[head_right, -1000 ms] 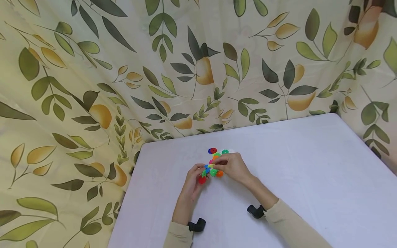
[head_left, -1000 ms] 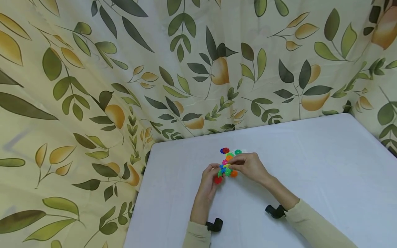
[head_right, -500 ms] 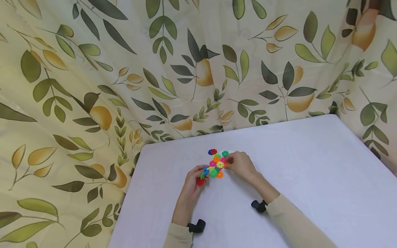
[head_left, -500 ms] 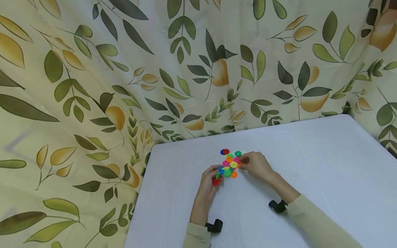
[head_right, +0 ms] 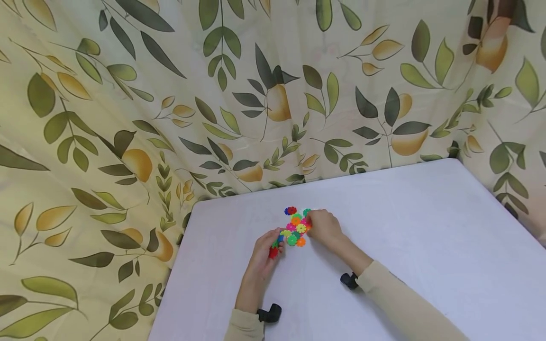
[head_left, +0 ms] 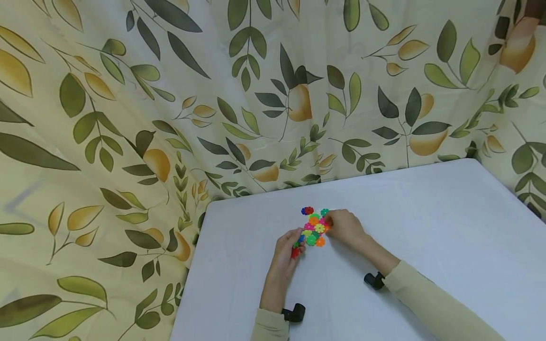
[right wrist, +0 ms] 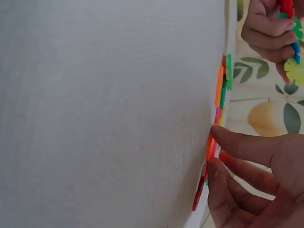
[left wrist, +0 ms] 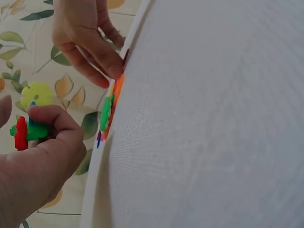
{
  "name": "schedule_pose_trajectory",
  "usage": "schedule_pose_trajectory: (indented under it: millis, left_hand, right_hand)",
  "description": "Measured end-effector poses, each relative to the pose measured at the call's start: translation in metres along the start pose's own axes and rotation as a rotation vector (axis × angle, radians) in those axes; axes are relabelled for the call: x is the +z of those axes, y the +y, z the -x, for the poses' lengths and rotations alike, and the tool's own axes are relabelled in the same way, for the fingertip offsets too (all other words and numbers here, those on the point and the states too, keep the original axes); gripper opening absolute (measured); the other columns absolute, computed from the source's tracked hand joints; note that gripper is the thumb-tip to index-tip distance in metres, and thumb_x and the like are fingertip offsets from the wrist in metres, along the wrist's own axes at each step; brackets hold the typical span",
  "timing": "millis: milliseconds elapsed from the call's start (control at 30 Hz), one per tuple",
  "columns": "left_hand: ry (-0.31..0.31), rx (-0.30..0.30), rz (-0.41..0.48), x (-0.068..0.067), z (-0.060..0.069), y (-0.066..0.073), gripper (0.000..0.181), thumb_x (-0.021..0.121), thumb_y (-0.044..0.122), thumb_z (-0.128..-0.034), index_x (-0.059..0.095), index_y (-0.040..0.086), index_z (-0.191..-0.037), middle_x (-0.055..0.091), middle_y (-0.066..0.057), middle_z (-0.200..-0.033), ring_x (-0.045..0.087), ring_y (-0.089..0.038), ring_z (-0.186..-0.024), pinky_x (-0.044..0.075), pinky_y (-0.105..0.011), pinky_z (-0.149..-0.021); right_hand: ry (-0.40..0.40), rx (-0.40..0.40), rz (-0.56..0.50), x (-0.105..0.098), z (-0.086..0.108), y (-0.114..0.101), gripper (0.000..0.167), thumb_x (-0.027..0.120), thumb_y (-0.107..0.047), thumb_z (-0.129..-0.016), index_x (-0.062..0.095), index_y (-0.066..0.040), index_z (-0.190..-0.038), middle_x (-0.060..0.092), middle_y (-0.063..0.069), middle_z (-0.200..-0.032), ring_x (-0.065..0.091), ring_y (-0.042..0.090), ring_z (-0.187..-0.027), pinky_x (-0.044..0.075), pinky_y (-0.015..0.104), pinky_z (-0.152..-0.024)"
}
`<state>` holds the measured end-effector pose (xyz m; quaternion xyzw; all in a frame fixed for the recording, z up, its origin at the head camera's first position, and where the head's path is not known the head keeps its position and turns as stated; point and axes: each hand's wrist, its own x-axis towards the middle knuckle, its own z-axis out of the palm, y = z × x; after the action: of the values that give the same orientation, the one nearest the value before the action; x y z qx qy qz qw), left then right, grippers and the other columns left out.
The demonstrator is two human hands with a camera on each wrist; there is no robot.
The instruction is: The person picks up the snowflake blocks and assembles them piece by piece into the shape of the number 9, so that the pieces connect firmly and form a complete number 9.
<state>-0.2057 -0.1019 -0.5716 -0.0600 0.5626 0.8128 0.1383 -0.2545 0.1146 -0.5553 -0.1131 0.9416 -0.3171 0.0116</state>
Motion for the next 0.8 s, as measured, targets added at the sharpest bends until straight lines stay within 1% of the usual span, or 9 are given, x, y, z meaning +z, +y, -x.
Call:
schedule_pose_trajectory:
  millis: [67,200,300,400,467,567,667,733,800]
  left_hand:
    - [0.004,0.005,-0.019,-0.001,0.001,-0.001,0.039,0.074,0.031,-0.0991,0.069,-0.002,-0.119,0.061,-0.006,-0.092,0.057,-0.011,-0.076,0.053,-0.017,-0.069]
    - [0.004,0.021,-0.067,-0.001,0.003,-0.003,0.032,0.075,0.026,-0.0982,0.069,0.000,-0.115,0.063,-0.007,-0.091,0.058,-0.012,-0.077,0.053,-0.018,-0.069]
    - [0.006,0.031,-0.079,-0.001,0.002,-0.004,0.028,0.075,0.024,-0.0982,0.069,0.002,-0.114,0.064,-0.011,-0.095,0.060,-0.014,-0.079,0.055,-0.019,-0.070]
    - [0.011,0.032,-0.069,0.000,0.002,-0.003,0.027,0.076,0.024,-0.0975,0.070,0.004,-0.115,0.067,-0.017,-0.102,0.062,-0.015,-0.081,0.056,-0.019,-0.072]
    - [0.011,0.031,-0.069,0.001,0.002,-0.003,0.027,0.076,0.024,-0.0975,0.070,0.005,-0.115,0.069,-0.019,-0.107,0.063,-0.014,-0.082,0.056,-0.020,-0.073]
    - [0.013,0.027,-0.070,0.001,0.002,-0.002,0.027,0.076,0.025,-0.0974,0.070,0.006,-0.116,0.070,-0.025,-0.114,0.063,-0.013,-0.084,0.056,-0.019,-0.074]
    - [0.011,0.027,-0.064,0.001,0.002,-0.001,0.028,0.076,0.026,-0.0974,0.069,0.005,-0.116,0.069,-0.028,-0.119,0.063,-0.013,-0.084,0.056,-0.019,-0.073]
    - [0.005,0.030,-0.066,0.001,0.001,-0.001,0.029,0.075,0.025,-0.0979,0.069,0.004,-0.116,0.069,-0.029,-0.120,0.064,-0.013,-0.084,0.056,-0.019,-0.073]
    - [0.001,0.033,-0.063,0.001,0.000,0.000,0.030,0.074,0.025,-0.0987,0.068,0.002,-0.117,0.069,-0.027,-0.119,0.064,-0.014,-0.085,0.056,-0.019,-0.073]
  right_hand:
    - [-0.013,0.013,-0.004,0.000,0.000,0.001,0.031,0.088,-0.008,-0.079,0.074,0.001,-0.105,0.071,0.007,-0.088,0.063,0.024,-0.081,0.058,0.044,-0.077]
    - [-0.032,0.043,-0.012,0.000,0.000,0.004,0.028,0.092,-0.012,-0.077,0.072,-0.001,-0.094,0.068,0.004,-0.082,0.060,0.023,-0.077,0.056,0.041,-0.072]
    - [-0.039,0.053,-0.027,0.000,0.001,0.007,0.023,0.092,-0.014,-0.078,0.073,-0.006,-0.086,0.067,0.003,-0.080,0.059,0.023,-0.077,0.055,0.040,-0.071]
    - [-0.041,0.057,-0.057,-0.001,0.004,0.009,0.019,0.091,-0.016,-0.080,0.073,-0.009,-0.082,0.067,0.001,-0.079,0.058,0.022,-0.077,0.054,0.038,-0.071]
    - [-0.033,0.056,-0.093,-0.002,0.006,0.010,0.017,0.090,-0.015,-0.080,0.074,-0.009,-0.081,0.067,0.000,-0.076,0.058,0.021,-0.076,0.053,0.036,-0.069]
    - [-0.006,0.040,-0.172,-0.005,0.009,0.010,0.017,0.091,-0.013,-0.080,0.075,-0.007,-0.083,0.065,0.000,-0.070,0.058,0.019,-0.066,0.052,0.033,-0.061]
    - [0.028,0.024,-0.254,-0.011,0.013,0.006,0.016,0.090,-0.011,-0.080,0.076,-0.006,-0.086,0.067,0.000,-0.070,0.061,0.016,-0.060,0.053,0.031,-0.057]
    - [0.036,0.025,-0.317,-0.014,0.015,0.002,0.014,0.089,-0.011,-0.083,0.077,-0.005,-0.088,0.070,0.001,-0.071,0.067,0.018,-0.060,0.055,0.030,-0.058]
    - [0.034,0.032,-0.398,-0.018,0.017,-0.003,0.012,0.086,-0.012,-0.086,0.079,-0.005,-0.091,0.074,0.003,-0.075,0.073,0.024,-0.066,0.059,0.031,-0.062]
